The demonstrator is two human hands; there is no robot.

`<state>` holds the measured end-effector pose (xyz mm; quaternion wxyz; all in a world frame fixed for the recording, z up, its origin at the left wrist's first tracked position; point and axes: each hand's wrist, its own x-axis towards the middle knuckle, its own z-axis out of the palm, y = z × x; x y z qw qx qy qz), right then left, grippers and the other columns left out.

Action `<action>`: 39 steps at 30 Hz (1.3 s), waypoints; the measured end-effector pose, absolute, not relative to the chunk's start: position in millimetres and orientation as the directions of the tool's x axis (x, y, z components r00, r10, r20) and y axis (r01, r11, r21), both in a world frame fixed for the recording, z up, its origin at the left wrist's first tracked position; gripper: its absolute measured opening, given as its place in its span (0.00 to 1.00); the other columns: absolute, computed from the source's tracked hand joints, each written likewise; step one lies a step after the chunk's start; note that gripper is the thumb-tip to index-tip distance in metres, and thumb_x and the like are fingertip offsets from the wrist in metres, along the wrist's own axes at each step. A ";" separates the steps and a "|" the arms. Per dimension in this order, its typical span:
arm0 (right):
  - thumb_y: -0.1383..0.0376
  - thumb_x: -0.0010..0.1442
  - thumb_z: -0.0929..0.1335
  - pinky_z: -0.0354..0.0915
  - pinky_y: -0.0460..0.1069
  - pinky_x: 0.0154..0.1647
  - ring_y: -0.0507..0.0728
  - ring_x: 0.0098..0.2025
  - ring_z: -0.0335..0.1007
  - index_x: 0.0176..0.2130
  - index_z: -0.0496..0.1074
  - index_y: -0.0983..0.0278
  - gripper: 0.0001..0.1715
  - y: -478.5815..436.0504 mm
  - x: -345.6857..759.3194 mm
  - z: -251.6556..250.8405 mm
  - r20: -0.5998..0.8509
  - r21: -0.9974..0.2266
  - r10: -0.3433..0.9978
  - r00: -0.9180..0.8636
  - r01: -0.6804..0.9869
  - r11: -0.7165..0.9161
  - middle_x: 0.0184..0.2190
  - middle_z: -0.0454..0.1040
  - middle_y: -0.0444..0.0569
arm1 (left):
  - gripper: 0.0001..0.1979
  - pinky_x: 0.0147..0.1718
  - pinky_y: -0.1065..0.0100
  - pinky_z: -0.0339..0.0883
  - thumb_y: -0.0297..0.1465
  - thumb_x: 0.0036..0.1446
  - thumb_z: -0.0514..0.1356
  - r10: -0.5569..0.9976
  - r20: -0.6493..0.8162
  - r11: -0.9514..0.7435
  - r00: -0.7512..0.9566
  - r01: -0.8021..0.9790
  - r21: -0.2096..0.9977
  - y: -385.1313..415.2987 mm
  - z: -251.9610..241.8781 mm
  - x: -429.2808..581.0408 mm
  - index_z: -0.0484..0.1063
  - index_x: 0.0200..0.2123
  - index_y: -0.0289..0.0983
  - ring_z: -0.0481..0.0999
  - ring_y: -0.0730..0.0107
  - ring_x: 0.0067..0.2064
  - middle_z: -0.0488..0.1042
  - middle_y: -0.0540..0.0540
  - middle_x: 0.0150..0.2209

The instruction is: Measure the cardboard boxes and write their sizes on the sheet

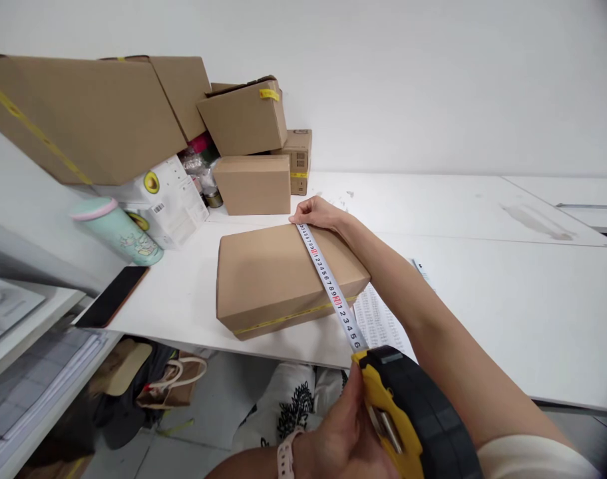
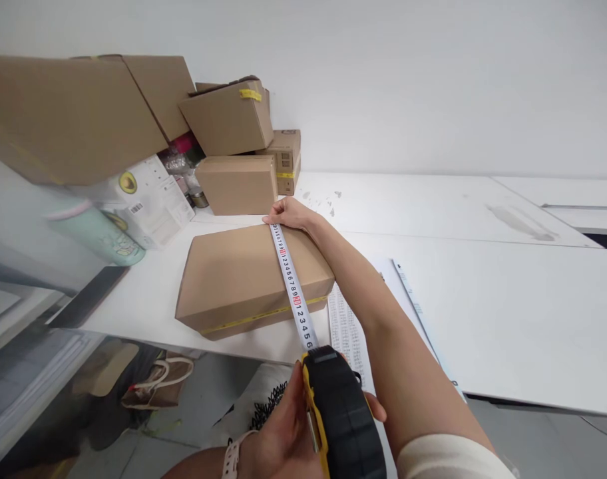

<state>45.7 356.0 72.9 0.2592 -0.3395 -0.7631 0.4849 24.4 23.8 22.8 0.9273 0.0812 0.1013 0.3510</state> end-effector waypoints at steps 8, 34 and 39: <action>0.53 0.45 0.79 0.57 0.49 0.30 0.51 0.27 0.60 0.22 0.70 0.64 0.23 356.3 46.3 70.8 0.086 -0.917 0.767 -0.636 0.250 0.310 0.22 0.68 0.42 | 0.34 0.45 0.55 0.66 0.61 0.56 0.59 0.752 0.005 0.644 0.659 -0.736 0.209 30.3 14.2 23.4 0.81 0.43 0.34 0.77 0.54 0.46 0.78 0.35 0.48; 0.39 0.63 0.67 0.73 0.53 0.42 0.57 0.42 0.76 0.38 0.75 0.61 0.29 263.1 162.3 91.5 0.294 -0.953 0.956 -0.009 0.074 0.294 0.39 0.79 0.53 | 0.10 0.28 0.61 0.76 0.43 0.56 0.66 0.934 -0.061 -0.118 -0.351 -0.468 0.876 -20.8 38.6 -128.5 0.81 0.33 0.44 0.79 0.63 0.30 0.75 0.51 0.61; 0.34 0.59 0.66 0.74 0.60 0.49 0.62 0.44 0.78 0.39 0.78 0.60 0.34 205.0 178.6 11.2 0.009 -0.992 0.991 -0.137 0.122 0.026 0.43 0.81 0.57 | 0.15 0.20 0.67 0.71 0.39 0.54 0.62 0.828 -0.349 0.048 -0.439 -0.564 0.824 -14.1 19.0 -161.6 0.81 0.43 0.41 0.77 0.60 0.27 0.82 0.43 0.34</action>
